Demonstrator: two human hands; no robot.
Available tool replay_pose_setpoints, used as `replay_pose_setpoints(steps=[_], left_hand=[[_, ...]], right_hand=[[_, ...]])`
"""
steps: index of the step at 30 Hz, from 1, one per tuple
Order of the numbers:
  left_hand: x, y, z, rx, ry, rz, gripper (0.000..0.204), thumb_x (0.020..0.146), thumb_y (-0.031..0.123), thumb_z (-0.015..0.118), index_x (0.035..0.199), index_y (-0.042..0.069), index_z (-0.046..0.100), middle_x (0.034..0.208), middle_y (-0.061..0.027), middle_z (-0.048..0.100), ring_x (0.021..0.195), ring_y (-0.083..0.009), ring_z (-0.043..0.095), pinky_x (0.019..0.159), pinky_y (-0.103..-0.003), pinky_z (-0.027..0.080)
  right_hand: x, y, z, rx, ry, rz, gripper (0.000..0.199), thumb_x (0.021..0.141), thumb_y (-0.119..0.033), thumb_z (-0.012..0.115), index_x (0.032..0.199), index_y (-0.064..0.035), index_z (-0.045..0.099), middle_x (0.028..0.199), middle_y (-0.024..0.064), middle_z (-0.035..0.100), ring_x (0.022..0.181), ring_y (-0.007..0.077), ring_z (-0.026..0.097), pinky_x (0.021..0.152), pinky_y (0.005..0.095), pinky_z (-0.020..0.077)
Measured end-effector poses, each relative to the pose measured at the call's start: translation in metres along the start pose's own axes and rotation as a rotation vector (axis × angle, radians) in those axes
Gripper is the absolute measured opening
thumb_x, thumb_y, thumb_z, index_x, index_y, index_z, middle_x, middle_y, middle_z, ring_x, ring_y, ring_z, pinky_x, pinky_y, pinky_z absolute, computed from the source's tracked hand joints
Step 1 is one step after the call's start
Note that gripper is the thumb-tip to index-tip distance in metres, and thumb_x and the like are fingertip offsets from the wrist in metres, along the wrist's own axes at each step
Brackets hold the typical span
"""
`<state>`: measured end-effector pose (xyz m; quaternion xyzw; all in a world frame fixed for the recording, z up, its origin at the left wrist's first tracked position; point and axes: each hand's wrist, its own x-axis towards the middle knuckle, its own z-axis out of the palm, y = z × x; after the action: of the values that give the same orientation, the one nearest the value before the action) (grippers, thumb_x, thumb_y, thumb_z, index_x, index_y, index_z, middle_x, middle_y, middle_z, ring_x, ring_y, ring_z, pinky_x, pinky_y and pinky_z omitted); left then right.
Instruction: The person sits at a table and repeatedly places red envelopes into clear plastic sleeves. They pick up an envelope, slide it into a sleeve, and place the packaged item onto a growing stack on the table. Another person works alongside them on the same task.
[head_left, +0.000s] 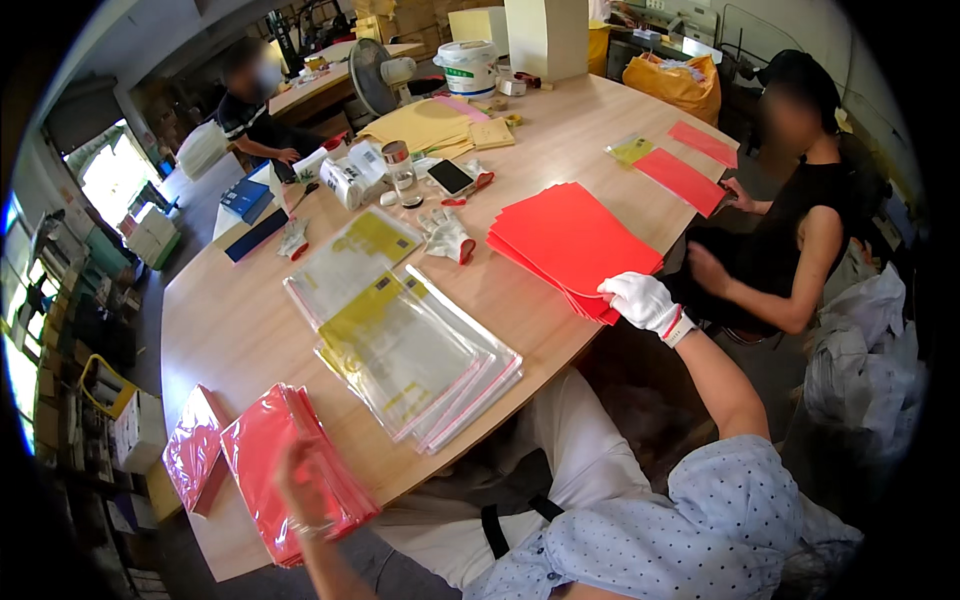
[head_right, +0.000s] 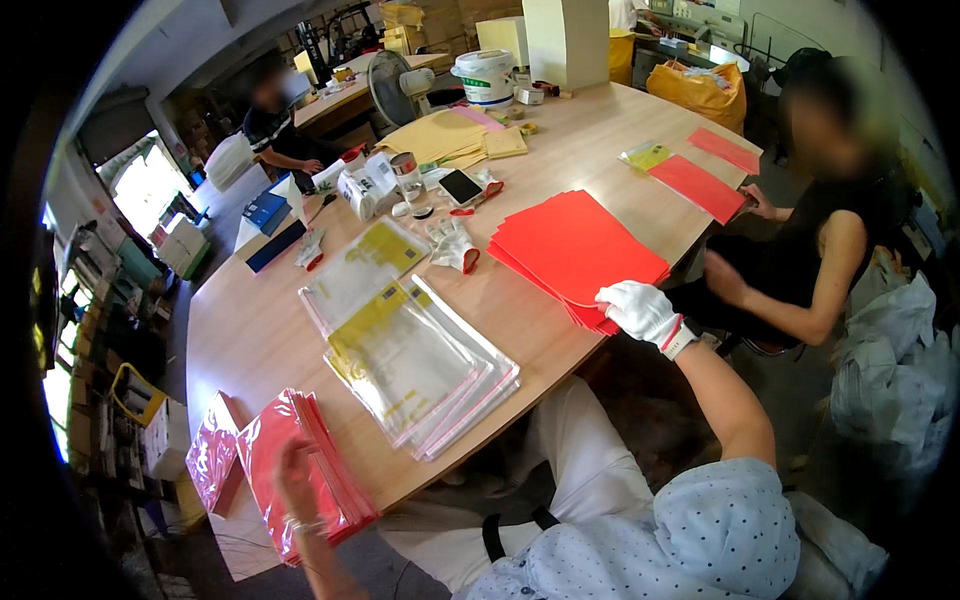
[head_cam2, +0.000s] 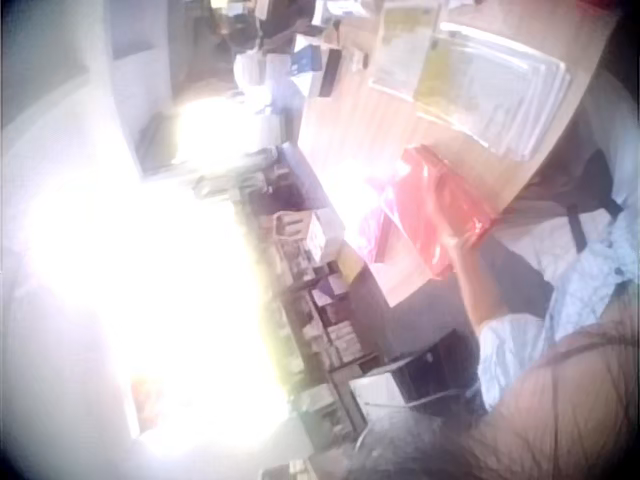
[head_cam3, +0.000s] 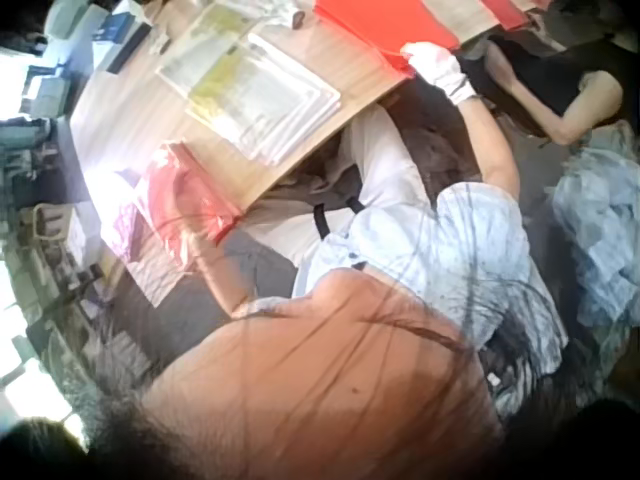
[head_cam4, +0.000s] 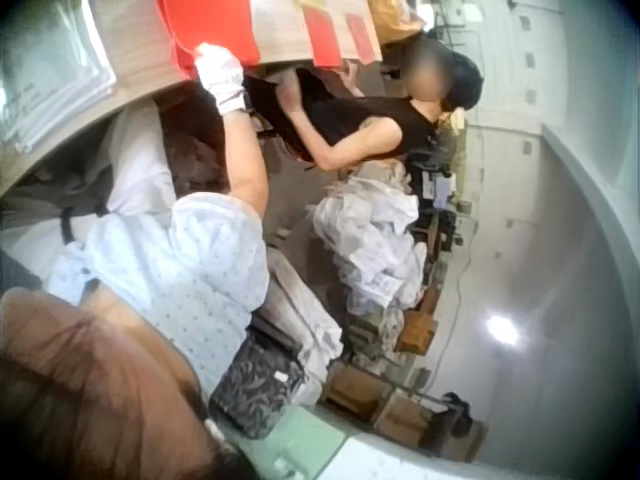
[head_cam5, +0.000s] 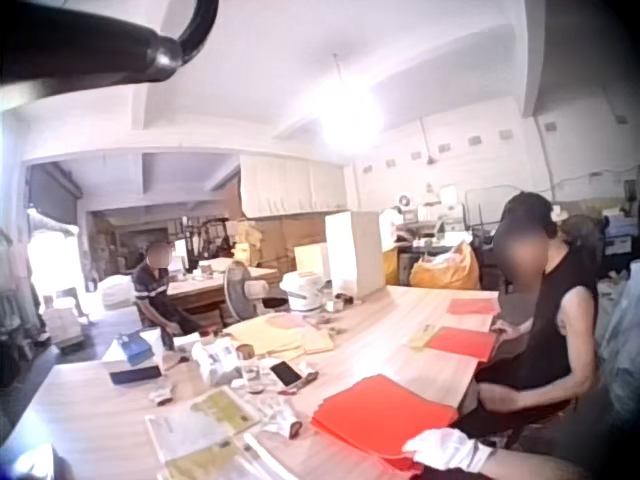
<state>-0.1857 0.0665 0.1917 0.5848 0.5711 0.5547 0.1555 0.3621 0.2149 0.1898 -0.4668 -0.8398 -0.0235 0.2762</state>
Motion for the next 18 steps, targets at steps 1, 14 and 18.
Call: replay_pose_setpoints(steps=[1, 14, 18], left_hand=[[0.000, 0.003, 0.032, -0.025, -0.147, -0.107, 0.022, 0.083, 0.006, 0.056, 0.104, -0.001, 0.059, 0.091, -0.0110, 0.064, 0.086, -0.0199, 0.061, 0.077, -0.031, 0.047], [-0.012, -0.044, 0.190, 0.803, -0.777, 0.013, 0.044, 0.077, 0.023, 0.056, 0.115, 0.003, 0.048, 0.132, -0.0203, 0.041, 0.119, -0.0378, 0.040, 0.099, -0.041, 0.036], [-0.014, -0.056, 0.201, 0.849, -0.613, 0.134, 0.031, 0.076, 0.024, 0.058, 0.101, 0.006, 0.057, 0.121, -0.0139, 0.052, 0.108, -0.0335, 0.050, 0.091, -0.041, 0.042]], right_hand=[[-0.005, -0.001, -0.003, -0.054, 0.002, 0.010, 0.013, 0.075, -0.016, 0.061, 0.082, -0.0071, 0.056, 0.081, 0.0073, 0.061, 0.079, 0.0265, 0.059, 0.068, 0.0355, 0.0481], [-0.121, 0.000, 0.012, 2.129, 0.304, 0.981, 0.015, 0.089, -0.024, 0.047, 0.090, -0.0094, 0.048, 0.070, 0.0026, 0.051, 0.045, 0.0133, 0.042, 0.044, 0.0267, 0.0365], [-0.085, 0.001, 0.019, 1.488, 0.391, 1.055, 0.006, 0.089, -0.015, 0.046, 0.093, -0.0111, 0.048, 0.070, -0.0001, 0.048, 0.045, 0.0101, 0.042, 0.038, 0.0232, 0.0310]])
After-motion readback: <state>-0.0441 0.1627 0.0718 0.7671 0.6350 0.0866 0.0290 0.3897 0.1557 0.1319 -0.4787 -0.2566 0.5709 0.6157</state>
